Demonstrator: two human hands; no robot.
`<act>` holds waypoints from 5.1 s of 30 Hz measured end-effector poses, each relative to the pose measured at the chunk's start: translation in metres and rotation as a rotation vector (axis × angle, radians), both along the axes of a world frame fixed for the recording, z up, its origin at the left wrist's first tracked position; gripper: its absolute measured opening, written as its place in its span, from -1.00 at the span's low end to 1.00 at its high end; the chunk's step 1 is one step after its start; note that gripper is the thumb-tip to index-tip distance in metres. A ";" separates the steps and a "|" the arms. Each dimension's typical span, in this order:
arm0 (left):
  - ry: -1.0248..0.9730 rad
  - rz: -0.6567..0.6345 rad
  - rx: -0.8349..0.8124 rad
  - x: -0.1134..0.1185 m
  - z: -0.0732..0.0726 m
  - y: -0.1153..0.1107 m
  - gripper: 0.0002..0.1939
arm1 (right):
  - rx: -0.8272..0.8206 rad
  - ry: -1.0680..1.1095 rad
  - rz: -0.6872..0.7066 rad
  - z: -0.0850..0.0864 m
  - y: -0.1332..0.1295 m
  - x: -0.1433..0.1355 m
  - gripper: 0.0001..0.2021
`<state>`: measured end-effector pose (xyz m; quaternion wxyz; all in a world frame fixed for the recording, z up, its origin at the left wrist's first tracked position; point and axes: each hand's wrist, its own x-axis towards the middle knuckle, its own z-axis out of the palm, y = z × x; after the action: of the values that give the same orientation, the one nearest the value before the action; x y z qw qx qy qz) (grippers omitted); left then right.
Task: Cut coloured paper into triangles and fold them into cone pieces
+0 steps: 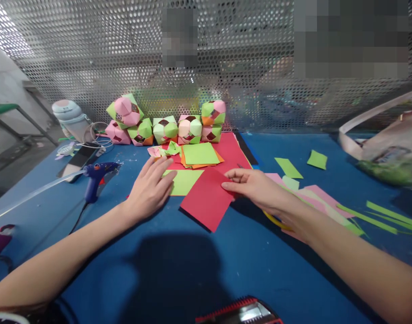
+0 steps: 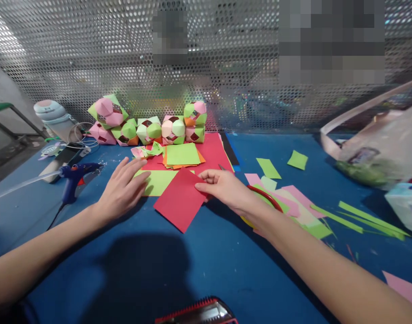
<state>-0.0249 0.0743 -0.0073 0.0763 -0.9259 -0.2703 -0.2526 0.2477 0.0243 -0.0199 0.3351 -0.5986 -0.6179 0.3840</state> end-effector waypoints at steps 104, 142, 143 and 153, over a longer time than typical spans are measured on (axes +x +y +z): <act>0.008 -0.072 -0.548 0.033 -0.038 -0.043 -0.82 | 0.311 -0.237 0.190 -0.023 -0.033 -0.019 -0.89; -0.836 -0.021 -1.494 0.047 -0.016 -0.052 -0.65 | -0.091 0.337 -0.021 0.000 -0.016 0.000 -0.64; -0.835 -0.041 -1.482 0.047 -0.016 -0.051 -0.65 | -0.128 0.226 0.081 0.006 -0.018 0.001 -0.62; -0.581 0.051 -1.476 0.051 -0.021 -0.051 -0.72 | -0.083 0.147 0.191 -0.005 -0.019 -0.011 -0.57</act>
<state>0.0263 0.0232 -0.0279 -0.6250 -0.6279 -0.3982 -0.2377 0.2364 0.0050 -0.0245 0.3163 -0.5207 -0.6293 0.4825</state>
